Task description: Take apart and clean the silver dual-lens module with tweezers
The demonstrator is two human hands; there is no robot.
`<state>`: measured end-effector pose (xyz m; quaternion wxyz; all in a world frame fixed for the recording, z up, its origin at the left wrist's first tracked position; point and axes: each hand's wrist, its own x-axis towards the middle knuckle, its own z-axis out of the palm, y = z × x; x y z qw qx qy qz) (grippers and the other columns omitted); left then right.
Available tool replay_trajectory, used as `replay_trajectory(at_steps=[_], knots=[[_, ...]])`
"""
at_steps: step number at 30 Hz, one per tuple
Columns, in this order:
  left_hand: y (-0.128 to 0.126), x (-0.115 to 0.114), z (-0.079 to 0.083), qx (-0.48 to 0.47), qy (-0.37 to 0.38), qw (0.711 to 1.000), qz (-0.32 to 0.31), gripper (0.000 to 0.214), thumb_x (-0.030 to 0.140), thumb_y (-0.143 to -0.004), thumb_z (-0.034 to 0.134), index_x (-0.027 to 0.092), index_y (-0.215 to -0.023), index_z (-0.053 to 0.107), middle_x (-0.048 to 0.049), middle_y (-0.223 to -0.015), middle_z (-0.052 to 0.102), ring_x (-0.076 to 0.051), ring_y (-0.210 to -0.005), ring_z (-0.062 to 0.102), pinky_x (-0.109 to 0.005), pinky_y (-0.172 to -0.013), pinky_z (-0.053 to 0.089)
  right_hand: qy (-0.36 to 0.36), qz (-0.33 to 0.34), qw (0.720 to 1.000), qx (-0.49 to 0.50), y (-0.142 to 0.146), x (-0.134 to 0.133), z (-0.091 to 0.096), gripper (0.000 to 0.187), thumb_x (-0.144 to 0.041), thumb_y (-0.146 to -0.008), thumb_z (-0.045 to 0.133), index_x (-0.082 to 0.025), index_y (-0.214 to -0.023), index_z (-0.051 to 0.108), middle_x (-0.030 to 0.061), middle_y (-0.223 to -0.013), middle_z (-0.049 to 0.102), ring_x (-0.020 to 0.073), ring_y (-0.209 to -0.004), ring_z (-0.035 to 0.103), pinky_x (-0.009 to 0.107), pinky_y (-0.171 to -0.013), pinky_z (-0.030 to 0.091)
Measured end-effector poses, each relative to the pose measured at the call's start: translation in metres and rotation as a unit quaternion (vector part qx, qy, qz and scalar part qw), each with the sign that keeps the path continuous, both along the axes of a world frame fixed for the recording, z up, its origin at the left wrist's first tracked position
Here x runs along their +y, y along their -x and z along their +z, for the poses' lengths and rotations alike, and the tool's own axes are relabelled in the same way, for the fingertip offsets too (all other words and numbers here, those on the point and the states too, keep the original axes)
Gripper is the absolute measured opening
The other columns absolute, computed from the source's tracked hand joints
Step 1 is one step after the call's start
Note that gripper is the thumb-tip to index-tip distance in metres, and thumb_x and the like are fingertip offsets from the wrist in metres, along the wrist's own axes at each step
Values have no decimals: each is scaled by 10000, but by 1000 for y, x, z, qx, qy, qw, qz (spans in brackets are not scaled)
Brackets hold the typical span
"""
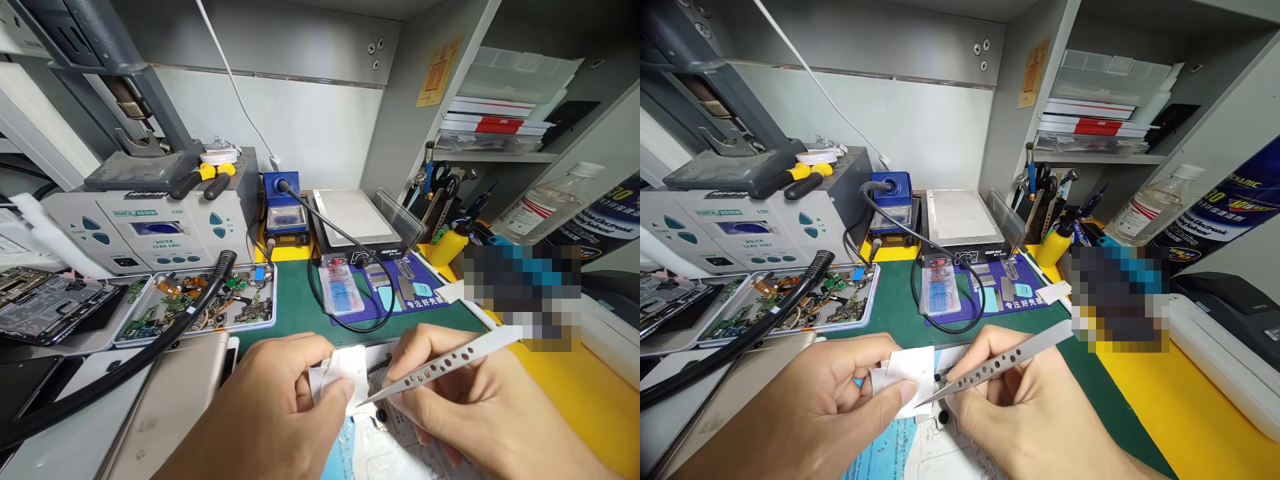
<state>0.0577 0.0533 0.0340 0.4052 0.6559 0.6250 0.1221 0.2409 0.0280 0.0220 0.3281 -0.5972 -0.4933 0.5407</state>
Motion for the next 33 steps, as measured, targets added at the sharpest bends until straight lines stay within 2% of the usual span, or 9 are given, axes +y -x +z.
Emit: replay_trajectory(at_steps=[4,10,16,22,29,33], knots=[[-1,0,1,1,9,1000,6,225,255,-794,486,213,-582,549,78,-508,169,-102,-486,221,-227,-407,99,19,-9,1000,2,2,0,1,163,-293,-707,741,-195,-696,611,-92,-471,408,58,-414,304,197,-397,215],[0,-1,2,2,-9,1000,12,294,260,-788,514,208,-540,365,79,-500,179,-87,-461,227,-216,-388,102,2,1,1000,1,1,0,-1,160,-289,-714,737,-189,-666,622,-72,-505,450,63,-435,308,204,-410,232],[-1,-1,3,4,1,1000,7,253,252,-805,499,210,-558,472,73,-517,178,-102,-495,229,-221,-395,99,18,-6,1000,3,2,1,1,180,-296,-707,745,-189,-676,605,-76,-489,437,75,-446,339,192,-404,261],[1,-1,0,-2,-24,1000,9,304,262,-787,517,207,-543,344,76,-503,177,-97,-488,225,-219,-399,99,17,-6,1000,12,3,0,1,156,-259,-690,744,-183,-657,612,-85,-482,427,59,-433,300,196,-414,219],[1,-1,-2,-29,2,999,12,228,273,-789,498,214,-570,483,79,-513,162,-105,-491,203,-244,-417,94,24,-12,1000,15,3,1,2,151,-244,-700,743,-188,-690,603,-94,-480,429,56,-422,295,190,-399,204],[0,-2,0,-22,-22,999,19,289,256,-780,511,210,-530,375,76,-504,163,-102,-492,214,-236,-419,92,19,1,1000,24,3,1,2,159,-248,-701,743,-191,-673,598,-94,-468,392,67,-440,273,203,-415,198]])
